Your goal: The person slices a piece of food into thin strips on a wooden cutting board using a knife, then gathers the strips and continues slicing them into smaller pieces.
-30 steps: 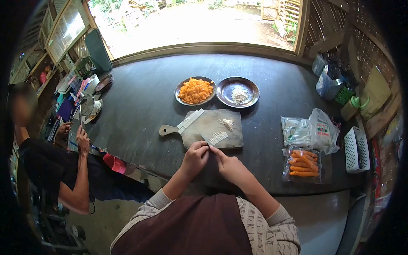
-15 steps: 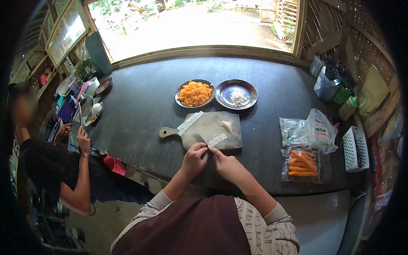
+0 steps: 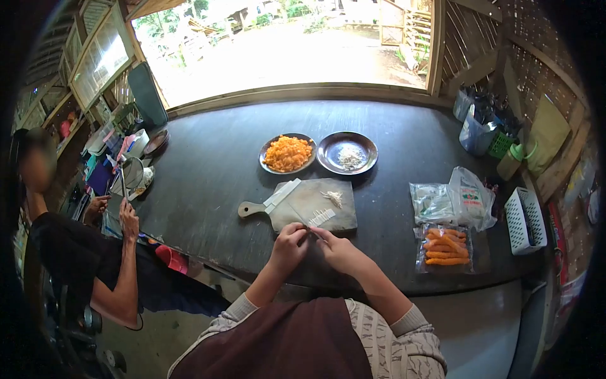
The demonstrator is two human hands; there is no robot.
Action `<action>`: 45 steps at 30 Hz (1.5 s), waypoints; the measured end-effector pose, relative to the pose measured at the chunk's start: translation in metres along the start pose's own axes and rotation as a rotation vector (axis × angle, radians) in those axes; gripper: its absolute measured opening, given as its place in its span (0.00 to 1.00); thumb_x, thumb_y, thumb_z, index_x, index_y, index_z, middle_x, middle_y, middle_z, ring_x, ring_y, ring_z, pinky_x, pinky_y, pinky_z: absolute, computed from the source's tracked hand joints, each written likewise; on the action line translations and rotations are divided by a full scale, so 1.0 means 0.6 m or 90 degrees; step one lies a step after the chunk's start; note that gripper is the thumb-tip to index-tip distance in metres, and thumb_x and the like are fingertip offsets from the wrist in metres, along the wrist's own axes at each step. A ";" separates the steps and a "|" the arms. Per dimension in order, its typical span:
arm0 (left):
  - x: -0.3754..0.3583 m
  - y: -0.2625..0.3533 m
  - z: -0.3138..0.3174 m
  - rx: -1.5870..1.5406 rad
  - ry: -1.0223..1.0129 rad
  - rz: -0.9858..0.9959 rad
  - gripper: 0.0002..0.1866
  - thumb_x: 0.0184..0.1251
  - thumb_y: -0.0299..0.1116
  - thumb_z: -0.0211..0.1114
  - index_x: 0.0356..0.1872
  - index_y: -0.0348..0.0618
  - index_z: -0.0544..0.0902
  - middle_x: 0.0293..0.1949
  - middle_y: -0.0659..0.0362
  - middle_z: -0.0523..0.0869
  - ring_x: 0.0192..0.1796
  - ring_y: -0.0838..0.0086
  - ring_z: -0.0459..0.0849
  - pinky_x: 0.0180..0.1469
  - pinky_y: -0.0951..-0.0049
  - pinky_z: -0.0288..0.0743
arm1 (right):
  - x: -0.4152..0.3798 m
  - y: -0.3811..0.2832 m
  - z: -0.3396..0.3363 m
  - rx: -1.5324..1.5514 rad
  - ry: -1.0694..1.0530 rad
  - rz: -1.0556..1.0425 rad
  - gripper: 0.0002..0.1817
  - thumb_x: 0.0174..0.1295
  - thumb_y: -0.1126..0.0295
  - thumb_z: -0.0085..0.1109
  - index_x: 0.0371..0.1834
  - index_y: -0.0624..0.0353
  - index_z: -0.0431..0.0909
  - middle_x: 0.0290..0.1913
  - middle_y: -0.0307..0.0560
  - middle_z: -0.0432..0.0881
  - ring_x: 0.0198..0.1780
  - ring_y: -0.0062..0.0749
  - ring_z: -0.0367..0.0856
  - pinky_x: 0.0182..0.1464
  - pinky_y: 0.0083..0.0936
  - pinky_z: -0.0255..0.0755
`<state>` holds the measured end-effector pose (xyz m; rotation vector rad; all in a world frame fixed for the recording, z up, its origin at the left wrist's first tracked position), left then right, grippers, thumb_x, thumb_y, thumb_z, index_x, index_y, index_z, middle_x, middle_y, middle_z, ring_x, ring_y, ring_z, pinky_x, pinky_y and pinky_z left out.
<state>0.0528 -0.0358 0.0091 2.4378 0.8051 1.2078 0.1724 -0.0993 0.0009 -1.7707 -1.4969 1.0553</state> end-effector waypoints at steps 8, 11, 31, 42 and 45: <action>0.003 -0.017 -0.022 -0.049 0.045 -0.071 0.06 0.57 0.23 0.66 0.35 0.35 0.85 0.37 0.51 0.85 0.39 0.61 0.84 0.40 0.67 0.80 | -0.041 0.005 -0.053 0.151 0.011 0.031 0.24 0.64 0.68 0.58 0.65 0.50 0.71 0.20 0.42 0.77 0.18 0.23 0.80 0.21 0.22 0.73; 0.001 -0.032 -0.040 -0.048 0.129 -0.120 0.06 0.57 0.23 0.65 0.35 0.36 0.85 0.36 0.52 0.84 0.39 0.61 0.84 0.41 0.68 0.79 | -0.035 0.013 -0.038 0.151 -0.031 0.030 0.23 0.65 0.67 0.58 0.63 0.54 0.72 0.21 0.43 0.80 0.19 0.24 0.81 0.22 0.21 0.74; 0.014 -0.029 -0.069 -0.017 0.177 -0.137 0.06 0.56 0.22 0.65 0.36 0.39 0.85 0.38 0.52 0.86 0.41 0.59 0.83 0.45 0.65 0.77 | 0.037 0.078 -0.113 0.157 -0.032 0.132 0.26 0.65 0.64 0.58 0.66 0.55 0.69 0.24 0.42 0.81 0.23 0.28 0.84 0.22 0.20 0.75; 0.078 0.013 -0.001 0.024 0.069 -0.049 0.08 0.58 0.25 0.64 0.39 0.37 0.84 0.40 0.51 0.84 0.44 0.57 0.81 0.48 0.62 0.76 | 0.003 0.066 -0.104 0.176 0.054 0.057 0.24 0.65 0.66 0.57 0.65 0.53 0.71 0.28 0.43 0.80 0.21 0.23 0.81 0.22 0.20 0.74; 0.070 0.012 0.032 0.026 0.022 -0.027 0.08 0.57 0.24 0.64 0.39 0.38 0.84 0.40 0.53 0.84 0.45 0.59 0.81 0.47 0.63 0.76 | -0.019 0.068 -0.085 0.169 0.034 0.021 0.25 0.65 0.70 0.55 0.67 0.52 0.68 0.32 0.43 0.80 0.24 0.23 0.82 0.23 0.20 0.74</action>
Point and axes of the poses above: each hand's wrist, its own x-axis towards the middle knuckle, its own z-axis out of the palm, y = z × x, the point moved 8 cm from there along x, towards the middle knuckle
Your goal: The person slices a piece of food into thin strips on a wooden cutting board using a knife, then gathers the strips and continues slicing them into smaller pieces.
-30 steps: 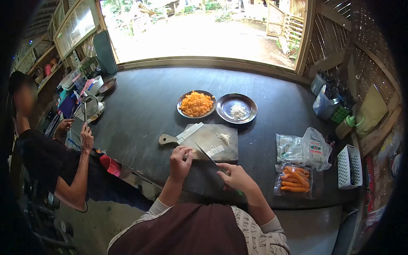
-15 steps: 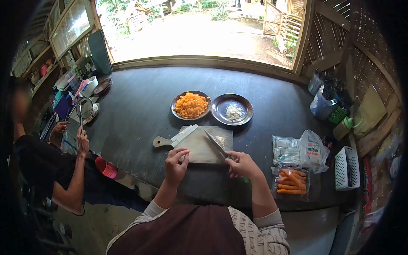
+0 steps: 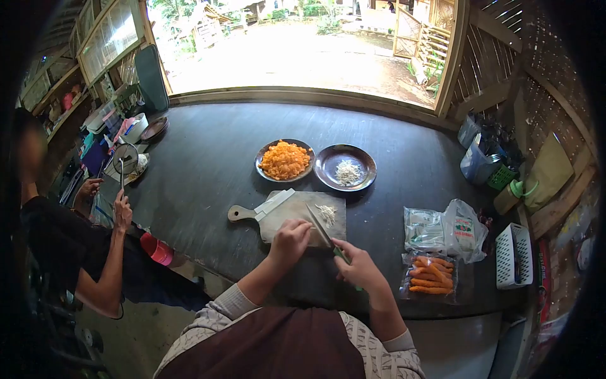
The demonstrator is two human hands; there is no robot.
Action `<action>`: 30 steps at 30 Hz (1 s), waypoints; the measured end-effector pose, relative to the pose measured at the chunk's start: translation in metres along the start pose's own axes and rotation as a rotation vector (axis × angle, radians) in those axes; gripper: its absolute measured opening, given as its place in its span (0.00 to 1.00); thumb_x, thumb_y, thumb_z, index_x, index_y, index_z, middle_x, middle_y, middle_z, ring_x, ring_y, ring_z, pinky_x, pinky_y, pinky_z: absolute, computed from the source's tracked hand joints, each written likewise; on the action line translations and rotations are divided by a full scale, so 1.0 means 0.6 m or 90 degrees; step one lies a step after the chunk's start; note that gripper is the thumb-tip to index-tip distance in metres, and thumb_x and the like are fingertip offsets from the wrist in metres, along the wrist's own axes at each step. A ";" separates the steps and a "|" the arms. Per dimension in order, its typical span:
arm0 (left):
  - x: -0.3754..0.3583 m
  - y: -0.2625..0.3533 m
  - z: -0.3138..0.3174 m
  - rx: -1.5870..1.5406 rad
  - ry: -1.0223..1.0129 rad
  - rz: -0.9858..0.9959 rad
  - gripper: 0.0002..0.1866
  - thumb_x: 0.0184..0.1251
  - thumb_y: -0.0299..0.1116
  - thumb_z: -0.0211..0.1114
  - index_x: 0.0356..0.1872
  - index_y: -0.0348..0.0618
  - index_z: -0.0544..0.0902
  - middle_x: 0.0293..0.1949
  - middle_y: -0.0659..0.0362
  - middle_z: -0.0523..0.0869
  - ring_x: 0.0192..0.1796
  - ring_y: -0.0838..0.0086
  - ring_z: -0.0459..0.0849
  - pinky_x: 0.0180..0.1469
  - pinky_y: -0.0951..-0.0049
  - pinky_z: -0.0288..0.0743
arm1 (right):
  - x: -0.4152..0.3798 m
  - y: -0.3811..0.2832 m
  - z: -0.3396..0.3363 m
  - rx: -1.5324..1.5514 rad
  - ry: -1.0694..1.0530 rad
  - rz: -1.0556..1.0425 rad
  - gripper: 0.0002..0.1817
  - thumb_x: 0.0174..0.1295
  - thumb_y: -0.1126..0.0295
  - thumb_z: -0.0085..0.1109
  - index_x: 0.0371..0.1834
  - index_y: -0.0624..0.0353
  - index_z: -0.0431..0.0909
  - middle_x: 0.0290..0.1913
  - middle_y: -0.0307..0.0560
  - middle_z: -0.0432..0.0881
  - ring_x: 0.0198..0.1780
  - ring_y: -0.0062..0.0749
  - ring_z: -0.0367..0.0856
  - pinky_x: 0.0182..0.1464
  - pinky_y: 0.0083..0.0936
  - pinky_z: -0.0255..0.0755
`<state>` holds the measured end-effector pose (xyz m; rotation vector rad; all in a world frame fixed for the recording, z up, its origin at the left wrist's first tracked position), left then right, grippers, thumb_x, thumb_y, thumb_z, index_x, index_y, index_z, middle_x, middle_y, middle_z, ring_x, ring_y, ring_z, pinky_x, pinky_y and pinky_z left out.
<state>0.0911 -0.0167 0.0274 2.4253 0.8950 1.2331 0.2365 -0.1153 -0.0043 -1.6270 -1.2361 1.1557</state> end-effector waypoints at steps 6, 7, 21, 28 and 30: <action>-0.015 0.026 0.001 0.067 -0.063 0.014 0.09 0.57 0.30 0.65 0.38 0.43 0.86 0.43 0.58 0.86 0.47 0.63 0.82 0.49 0.62 0.74 | -0.021 -0.011 0.011 0.047 0.024 -0.076 0.26 0.64 0.74 0.52 0.68 0.56 0.66 0.44 0.47 0.79 0.27 0.24 0.82 0.28 0.20 0.77; -0.020 0.021 0.009 0.070 -0.089 -0.004 0.09 0.57 0.32 0.65 0.38 0.44 0.86 0.43 0.58 0.86 0.48 0.64 0.82 0.50 0.62 0.73 | -0.022 -0.007 0.006 0.022 0.048 -0.061 0.27 0.64 0.74 0.52 0.68 0.57 0.65 0.42 0.48 0.80 0.29 0.24 0.83 0.29 0.21 0.77; -0.035 0.010 0.015 -0.002 -0.123 0.000 0.10 0.53 0.29 0.65 0.38 0.42 0.85 0.42 0.58 0.84 0.48 0.63 0.82 0.49 0.62 0.74 | -0.072 -0.023 0.020 -0.141 0.110 -0.118 0.21 0.60 0.71 0.56 0.58 0.60 0.74 0.43 0.65 0.82 0.47 0.54 0.83 0.48 0.34 0.75; -0.039 0.001 0.013 0.054 -0.098 -0.012 0.08 0.55 0.32 0.62 0.35 0.42 0.85 0.44 0.60 0.83 0.49 0.66 0.80 0.51 0.61 0.71 | -0.055 -0.018 0.039 -0.091 0.126 -0.175 0.20 0.61 0.70 0.57 0.58 0.58 0.75 0.43 0.63 0.82 0.47 0.49 0.84 0.48 0.31 0.75; -0.037 -0.003 0.008 0.065 -0.087 -0.016 0.08 0.55 0.32 0.62 0.34 0.42 0.85 0.45 0.60 0.83 0.49 0.66 0.80 0.51 0.61 0.70 | -0.047 -0.020 0.044 -0.085 0.119 -0.170 0.20 0.62 0.70 0.57 0.58 0.59 0.74 0.43 0.63 0.83 0.47 0.47 0.85 0.48 0.30 0.75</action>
Point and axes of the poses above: each hand's wrist, its own x-axis towards the middle knuckle, its own z-axis out of the palm, y = z × x, the point moved 8 cm from there along x, towards the middle knuckle
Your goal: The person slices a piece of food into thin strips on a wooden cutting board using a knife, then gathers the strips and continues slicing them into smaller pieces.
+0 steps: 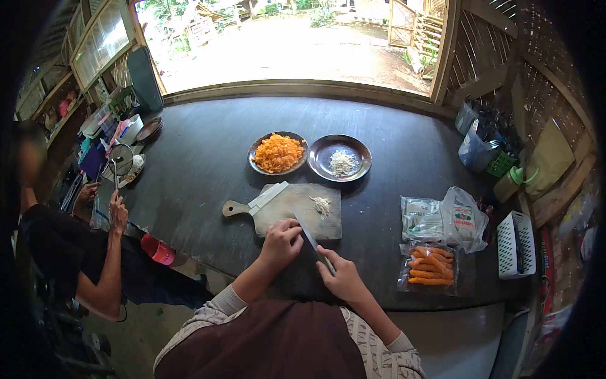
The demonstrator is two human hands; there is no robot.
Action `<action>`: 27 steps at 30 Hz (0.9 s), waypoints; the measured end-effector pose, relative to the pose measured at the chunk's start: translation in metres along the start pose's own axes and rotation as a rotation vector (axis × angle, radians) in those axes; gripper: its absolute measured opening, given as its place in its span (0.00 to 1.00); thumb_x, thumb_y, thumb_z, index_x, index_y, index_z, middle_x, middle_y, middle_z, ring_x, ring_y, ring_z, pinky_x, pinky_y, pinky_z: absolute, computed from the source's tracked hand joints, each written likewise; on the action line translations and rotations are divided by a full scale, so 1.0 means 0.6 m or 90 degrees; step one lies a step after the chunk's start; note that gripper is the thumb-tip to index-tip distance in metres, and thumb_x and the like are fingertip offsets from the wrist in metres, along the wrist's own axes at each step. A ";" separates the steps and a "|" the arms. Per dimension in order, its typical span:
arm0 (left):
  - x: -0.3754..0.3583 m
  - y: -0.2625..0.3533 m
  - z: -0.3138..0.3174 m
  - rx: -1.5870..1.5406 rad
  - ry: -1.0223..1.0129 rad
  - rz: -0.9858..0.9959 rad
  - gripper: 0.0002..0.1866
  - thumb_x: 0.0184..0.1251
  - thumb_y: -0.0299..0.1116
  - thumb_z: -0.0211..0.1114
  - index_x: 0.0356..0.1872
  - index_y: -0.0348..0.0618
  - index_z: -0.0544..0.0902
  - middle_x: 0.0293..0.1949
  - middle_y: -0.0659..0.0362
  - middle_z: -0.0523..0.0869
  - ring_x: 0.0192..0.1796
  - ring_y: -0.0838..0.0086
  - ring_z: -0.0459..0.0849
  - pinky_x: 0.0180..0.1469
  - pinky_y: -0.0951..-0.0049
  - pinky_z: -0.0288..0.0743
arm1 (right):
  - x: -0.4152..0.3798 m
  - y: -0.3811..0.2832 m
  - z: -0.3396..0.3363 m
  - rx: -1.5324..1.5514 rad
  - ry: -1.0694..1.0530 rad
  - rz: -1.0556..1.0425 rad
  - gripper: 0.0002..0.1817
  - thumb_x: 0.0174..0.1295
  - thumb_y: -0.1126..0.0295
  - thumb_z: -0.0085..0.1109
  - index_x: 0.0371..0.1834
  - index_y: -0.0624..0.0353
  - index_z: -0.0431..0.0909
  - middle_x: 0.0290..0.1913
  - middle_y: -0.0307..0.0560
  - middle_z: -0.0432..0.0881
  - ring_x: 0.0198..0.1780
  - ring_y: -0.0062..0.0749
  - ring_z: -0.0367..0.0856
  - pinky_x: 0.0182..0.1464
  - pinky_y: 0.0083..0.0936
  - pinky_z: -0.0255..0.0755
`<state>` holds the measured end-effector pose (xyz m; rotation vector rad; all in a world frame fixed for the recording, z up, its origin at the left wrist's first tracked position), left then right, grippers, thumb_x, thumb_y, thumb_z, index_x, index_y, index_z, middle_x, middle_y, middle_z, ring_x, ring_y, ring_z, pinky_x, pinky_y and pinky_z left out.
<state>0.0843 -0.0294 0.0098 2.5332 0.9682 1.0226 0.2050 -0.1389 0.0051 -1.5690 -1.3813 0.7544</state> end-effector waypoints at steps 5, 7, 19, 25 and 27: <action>0.001 0.003 -0.004 0.023 -0.016 -0.006 0.08 0.55 0.31 0.62 0.34 0.41 0.84 0.44 0.58 0.82 0.48 0.65 0.80 0.50 0.61 0.71 | 0.008 -0.001 0.006 0.023 -0.063 0.096 0.21 0.64 0.70 0.55 0.61 0.58 0.71 0.39 0.62 0.83 0.39 0.41 0.85 0.44 0.30 0.75; 0.002 0.003 -0.002 -0.009 -0.021 -0.009 0.09 0.55 0.30 0.62 0.36 0.38 0.84 0.44 0.56 0.82 0.48 0.62 0.80 0.51 0.61 0.72 | 0.003 0.001 0.000 0.033 -0.051 0.091 0.21 0.64 0.71 0.55 0.62 0.58 0.71 0.38 0.62 0.82 0.37 0.41 0.84 0.43 0.30 0.74; -0.004 0.020 0.000 -0.026 -0.071 0.014 0.13 0.57 0.28 0.61 0.41 0.30 0.81 0.48 0.44 0.81 0.52 0.53 0.79 0.57 0.61 0.73 | -0.015 -0.015 -0.009 -0.017 -0.036 -0.004 0.20 0.62 0.74 0.56 0.59 0.57 0.75 0.44 0.64 0.82 0.46 0.52 0.84 0.46 0.32 0.76; -0.009 0.030 0.003 0.008 -0.098 0.036 0.14 0.57 0.28 0.61 0.41 0.27 0.80 0.49 0.42 0.80 0.54 0.52 0.78 0.59 0.61 0.72 | -0.022 -0.012 -0.010 -0.004 -0.011 -0.044 0.19 0.62 0.74 0.57 0.58 0.57 0.76 0.44 0.63 0.82 0.46 0.51 0.84 0.47 0.31 0.76; -0.011 0.032 0.006 0.022 -0.106 0.044 0.14 0.57 0.28 0.61 0.41 0.27 0.80 0.50 0.42 0.79 0.54 0.52 0.78 0.58 0.61 0.72 | -0.023 -0.012 -0.010 -0.003 -0.007 -0.046 0.19 0.62 0.74 0.57 0.58 0.57 0.77 0.44 0.64 0.82 0.46 0.51 0.84 0.47 0.31 0.76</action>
Point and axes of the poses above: each hand's wrist, its own x-axis towards the middle knuckle, its own z-axis out of the palm, y = z × x, the point moved 8 cm from there along x, towards the middle knuckle
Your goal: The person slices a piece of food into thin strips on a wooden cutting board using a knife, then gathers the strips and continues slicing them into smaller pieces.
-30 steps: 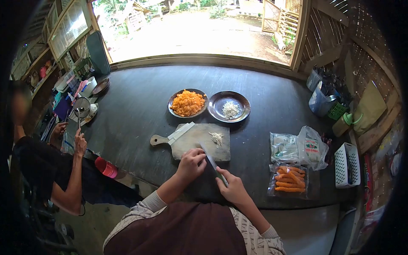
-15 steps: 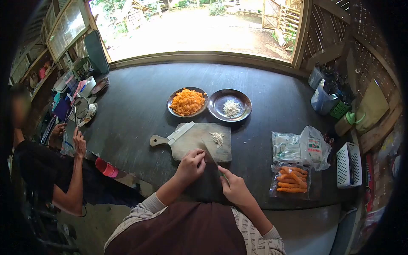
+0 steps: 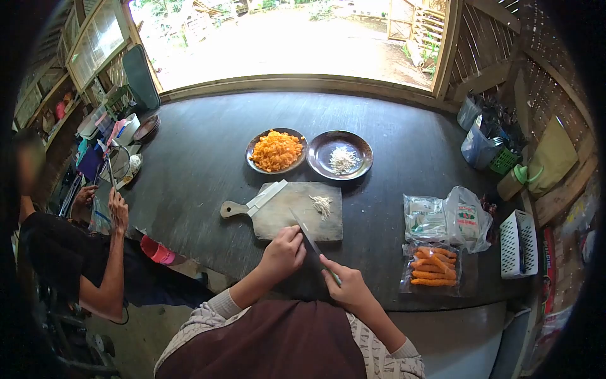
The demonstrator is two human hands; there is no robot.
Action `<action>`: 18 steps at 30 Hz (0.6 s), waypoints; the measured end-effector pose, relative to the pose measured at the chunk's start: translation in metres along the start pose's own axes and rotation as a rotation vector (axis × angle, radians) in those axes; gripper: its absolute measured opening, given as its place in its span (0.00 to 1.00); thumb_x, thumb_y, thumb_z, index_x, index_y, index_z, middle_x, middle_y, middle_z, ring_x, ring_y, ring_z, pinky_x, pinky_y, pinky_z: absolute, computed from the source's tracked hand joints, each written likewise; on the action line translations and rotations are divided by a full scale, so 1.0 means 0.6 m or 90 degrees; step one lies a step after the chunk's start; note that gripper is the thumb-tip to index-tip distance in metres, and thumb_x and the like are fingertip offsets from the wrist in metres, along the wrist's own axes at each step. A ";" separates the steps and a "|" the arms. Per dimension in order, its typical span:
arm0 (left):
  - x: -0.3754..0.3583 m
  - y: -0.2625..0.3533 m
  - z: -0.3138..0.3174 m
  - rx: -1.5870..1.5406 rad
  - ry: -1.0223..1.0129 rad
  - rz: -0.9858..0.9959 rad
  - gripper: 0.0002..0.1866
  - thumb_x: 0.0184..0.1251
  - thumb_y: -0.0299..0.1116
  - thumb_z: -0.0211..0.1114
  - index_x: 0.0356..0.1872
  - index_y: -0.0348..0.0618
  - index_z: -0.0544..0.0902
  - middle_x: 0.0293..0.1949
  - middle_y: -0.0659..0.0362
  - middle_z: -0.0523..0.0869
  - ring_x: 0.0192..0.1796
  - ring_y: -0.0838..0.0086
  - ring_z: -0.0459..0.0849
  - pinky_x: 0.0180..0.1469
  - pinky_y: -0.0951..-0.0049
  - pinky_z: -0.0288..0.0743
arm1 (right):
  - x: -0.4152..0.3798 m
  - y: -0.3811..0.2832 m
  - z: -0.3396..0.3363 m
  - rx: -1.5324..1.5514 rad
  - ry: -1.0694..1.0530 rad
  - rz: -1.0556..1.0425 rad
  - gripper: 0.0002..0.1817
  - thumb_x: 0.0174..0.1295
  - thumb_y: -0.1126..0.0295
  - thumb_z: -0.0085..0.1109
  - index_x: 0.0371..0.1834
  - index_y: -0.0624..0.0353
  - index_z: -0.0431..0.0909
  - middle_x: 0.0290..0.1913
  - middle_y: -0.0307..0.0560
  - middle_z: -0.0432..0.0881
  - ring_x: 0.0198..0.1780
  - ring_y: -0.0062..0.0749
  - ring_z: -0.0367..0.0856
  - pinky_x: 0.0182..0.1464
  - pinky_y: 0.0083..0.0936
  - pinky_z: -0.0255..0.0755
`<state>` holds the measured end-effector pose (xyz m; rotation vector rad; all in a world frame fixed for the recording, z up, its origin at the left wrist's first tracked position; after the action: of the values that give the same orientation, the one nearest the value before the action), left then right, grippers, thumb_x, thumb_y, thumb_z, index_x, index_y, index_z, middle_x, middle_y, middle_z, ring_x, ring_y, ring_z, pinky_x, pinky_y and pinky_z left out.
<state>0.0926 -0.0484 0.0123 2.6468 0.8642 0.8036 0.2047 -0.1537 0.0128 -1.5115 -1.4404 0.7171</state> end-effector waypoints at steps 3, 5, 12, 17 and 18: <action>0.001 0.005 -0.001 0.020 0.014 0.007 0.15 0.57 0.29 0.61 0.42 0.27 0.80 0.50 0.42 0.79 0.54 0.53 0.78 0.58 0.62 0.73 | 0.002 -0.003 -0.001 -0.012 -0.001 0.009 0.19 0.62 0.74 0.57 0.57 0.58 0.77 0.44 0.64 0.82 0.46 0.52 0.84 0.47 0.30 0.76; 0.002 0.007 -0.002 0.035 0.016 0.016 0.15 0.57 0.29 0.61 0.42 0.27 0.80 0.50 0.42 0.79 0.54 0.53 0.78 0.57 0.63 0.73 | 0.003 -0.004 0.000 0.002 0.010 0.006 0.19 0.62 0.74 0.56 0.57 0.59 0.77 0.44 0.65 0.82 0.47 0.52 0.83 0.47 0.31 0.76; 0.003 0.004 -0.002 0.030 0.013 0.017 0.15 0.57 0.29 0.60 0.41 0.27 0.80 0.49 0.42 0.80 0.53 0.53 0.78 0.57 0.63 0.73 | 0.001 -0.007 0.003 0.011 0.004 0.041 0.18 0.63 0.74 0.56 0.57 0.61 0.76 0.45 0.66 0.81 0.50 0.53 0.82 0.48 0.30 0.75; 0.002 0.002 -0.004 0.016 0.021 0.015 0.14 0.57 0.29 0.60 0.40 0.27 0.80 0.49 0.42 0.80 0.53 0.53 0.78 0.57 0.62 0.73 | 0.000 -0.007 0.003 0.024 0.004 0.060 0.18 0.63 0.74 0.56 0.57 0.61 0.76 0.44 0.67 0.81 0.49 0.53 0.82 0.47 0.30 0.75; 0.002 0.001 -0.004 0.015 0.019 0.014 0.14 0.57 0.29 0.60 0.40 0.27 0.80 0.49 0.42 0.80 0.53 0.53 0.78 0.57 0.62 0.73 | -0.001 -0.005 0.003 0.024 0.004 0.061 0.18 0.63 0.74 0.56 0.57 0.61 0.76 0.44 0.67 0.81 0.49 0.53 0.82 0.47 0.30 0.75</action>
<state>0.0926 -0.0481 0.0151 2.6765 0.8585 0.8464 0.2014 -0.1541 0.0144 -1.5611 -1.3499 0.7921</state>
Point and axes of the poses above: each hand's wrist, its own x-axis towards the middle knuckle, its own z-axis out of the palm, y = z × x, the point moved 8 cm from there along x, towards the middle knuckle
